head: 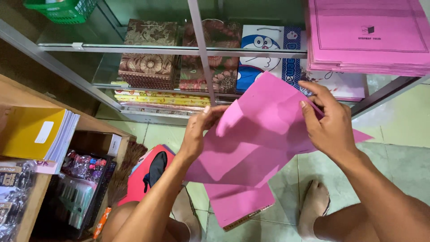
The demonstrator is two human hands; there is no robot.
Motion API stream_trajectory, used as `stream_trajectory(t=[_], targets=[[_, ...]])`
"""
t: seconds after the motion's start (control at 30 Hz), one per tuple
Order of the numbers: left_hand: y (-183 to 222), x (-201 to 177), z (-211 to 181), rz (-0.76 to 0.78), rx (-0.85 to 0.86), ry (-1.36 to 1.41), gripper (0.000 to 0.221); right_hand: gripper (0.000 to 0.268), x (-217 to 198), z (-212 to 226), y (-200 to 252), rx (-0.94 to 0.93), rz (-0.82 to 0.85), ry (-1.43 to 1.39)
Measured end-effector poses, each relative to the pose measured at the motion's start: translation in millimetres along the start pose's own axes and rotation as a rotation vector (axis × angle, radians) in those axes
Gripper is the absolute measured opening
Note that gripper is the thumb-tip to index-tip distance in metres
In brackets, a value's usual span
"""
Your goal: Organizing and stacking pink folders on a shelf in a stationery store.
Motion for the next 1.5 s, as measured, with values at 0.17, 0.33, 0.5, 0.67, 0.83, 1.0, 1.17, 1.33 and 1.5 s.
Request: stream_trajectory(t=[0.17,0.33,0.5,0.67,0.83,1.0,1.17,1.33,1.5], targets=[[7,18,-4,-0.029,0.056,-0.285,0.035,0.04,5,3,7,-0.329,-0.041,-0.041],[12,22,-8,-0.154,0.02,-0.681,0.017,0.047,13,17,12,-0.394,0.037,0.029],[15,26,-26,-0.152,0.263,-0.667,0.018,0.085,24,15,9,-0.507,0.043,0.335],[19,29,-25,-0.134,0.407,-0.732,0.019,0.084,27,6,4,-0.457,0.1,0.328],[20,29,-28,-0.128,0.403,-0.733,0.02,0.081,28,11,5,-0.502,0.035,0.352],[21,29,-28,-0.193,0.217,-0.691,0.019,0.08,33,11,6,-0.513,0.067,0.281],[23,34,-22,-0.196,0.426,-0.748,0.024,0.083,37,17,11,-0.537,0.068,0.304],[26,51,-24,-0.033,0.287,-0.937,0.037,0.101,48,20,20,-0.599,0.021,0.249],[30,57,-25,0.073,0.538,-0.878,0.04,0.115,51,24,21,-0.582,0.106,0.142]])
Point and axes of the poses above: each hand's wrist, its own y-axis away from the middle knuckle, its own x-axis out of the palm, z = x × y, the point moved 2 cm from there along -y, towards the middle knuckle, and after that the axes turned 1 degree about -y, right-handed, at the moved point
